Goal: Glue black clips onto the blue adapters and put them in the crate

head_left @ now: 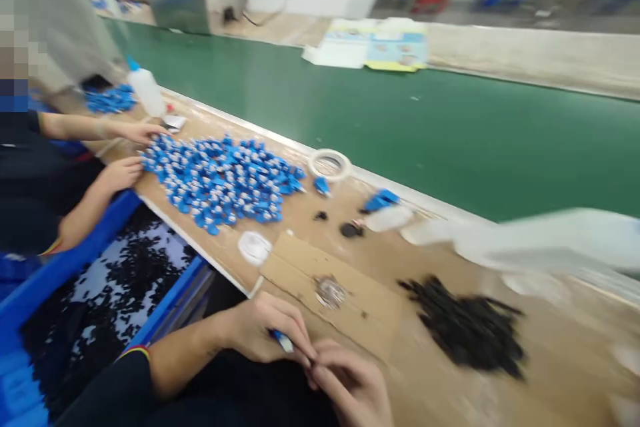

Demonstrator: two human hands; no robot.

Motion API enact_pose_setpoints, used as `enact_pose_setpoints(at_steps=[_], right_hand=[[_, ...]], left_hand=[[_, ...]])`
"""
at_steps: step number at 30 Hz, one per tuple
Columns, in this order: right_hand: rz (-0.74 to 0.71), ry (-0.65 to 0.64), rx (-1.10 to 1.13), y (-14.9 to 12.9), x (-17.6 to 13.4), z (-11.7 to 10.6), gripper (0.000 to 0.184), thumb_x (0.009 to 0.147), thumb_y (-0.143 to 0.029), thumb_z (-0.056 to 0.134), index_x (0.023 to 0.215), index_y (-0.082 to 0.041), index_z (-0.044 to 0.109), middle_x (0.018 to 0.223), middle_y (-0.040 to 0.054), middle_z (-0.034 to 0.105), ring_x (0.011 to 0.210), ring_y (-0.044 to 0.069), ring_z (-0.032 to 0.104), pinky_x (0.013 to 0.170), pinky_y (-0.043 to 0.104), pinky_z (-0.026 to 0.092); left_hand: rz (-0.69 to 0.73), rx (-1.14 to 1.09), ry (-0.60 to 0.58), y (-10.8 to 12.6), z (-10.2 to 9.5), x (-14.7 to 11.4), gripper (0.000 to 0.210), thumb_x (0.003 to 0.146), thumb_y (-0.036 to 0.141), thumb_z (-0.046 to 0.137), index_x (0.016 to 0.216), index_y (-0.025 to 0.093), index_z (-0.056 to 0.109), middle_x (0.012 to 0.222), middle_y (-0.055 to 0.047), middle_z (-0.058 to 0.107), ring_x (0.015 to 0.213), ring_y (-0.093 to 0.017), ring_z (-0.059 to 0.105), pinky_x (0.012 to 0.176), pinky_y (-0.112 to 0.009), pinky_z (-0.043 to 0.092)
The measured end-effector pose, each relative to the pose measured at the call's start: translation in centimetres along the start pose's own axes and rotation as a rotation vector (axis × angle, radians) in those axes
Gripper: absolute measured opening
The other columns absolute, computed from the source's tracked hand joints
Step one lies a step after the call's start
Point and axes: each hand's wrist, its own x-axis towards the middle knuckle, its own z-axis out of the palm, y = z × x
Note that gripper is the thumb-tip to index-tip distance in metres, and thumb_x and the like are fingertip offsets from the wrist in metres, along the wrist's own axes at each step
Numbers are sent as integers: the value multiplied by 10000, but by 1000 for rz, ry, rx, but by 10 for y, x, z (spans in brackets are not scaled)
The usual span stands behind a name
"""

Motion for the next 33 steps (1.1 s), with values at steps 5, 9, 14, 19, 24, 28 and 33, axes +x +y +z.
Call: enact_pose_setpoints(at_steps=[5,9,14,19,24,28,33], right_hand=[[-53,300,-41,1,9,-13,122,871,-318,777,794,-224,785,775,67,778,585,189,719,503,273,583],[-209,485,-591,-6,20,-39,79,914,-236,719,876,-250,788,881,58,814,811,225,789,751,340,666],[-361,341,-976,-8,38,-55,123,976,-179,644,950,-224,756,913,54,807,821,185,780,765,290,650],[-422,239,-1087,-7,48,-56,112,979,-143,638,981,-211,728,933,59,797,824,182,765,749,287,627],[-423,217,-1120,-7,49,-56,105,982,-146,638,985,-207,724,931,62,793,818,185,759,734,293,618],[-434,205,-1145,-7,49,-57,97,980,-140,644,988,-198,721,931,63,793,812,183,753,735,287,610],[-430,196,-1156,-6,49,-57,110,986,-146,639,995,-198,735,937,65,799,825,182,757,748,289,609]], left_hand=[[10,45,210,-13,-11,-1,154,862,287,822,966,182,778,786,-65,722,694,-154,667,651,-248,524],[-133,-123,422,-35,-22,-6,297,868,283,782,1141,197,706,841,-17,623,717,-127,580,659,-236,476],[-170,-511,441,-54,-27,-4,421,842,282,737,1237,254,594,946,-18,579,798,-134,567,673,-228,467],[-229,-590,471,-53,-25,-4,318,850,236,695,1142,249,569,961,-19,577,785,-136,578,627,-224,442],[-220,-598,475,-51,-24,-3,281,878,254,690,1130,238,567,953,-18,587,783,-130,584,638,-229,447],[-221,-604,483,-51,-23,-3,283,885,267,697,1133,238,564,967,-19,588,765,-123,585,610,-218,439],[-192,-611,470,-52,-22,-3,254,906,248,679,1140,239,579,969,-17,589,755,-114,585,620,-219,454]])
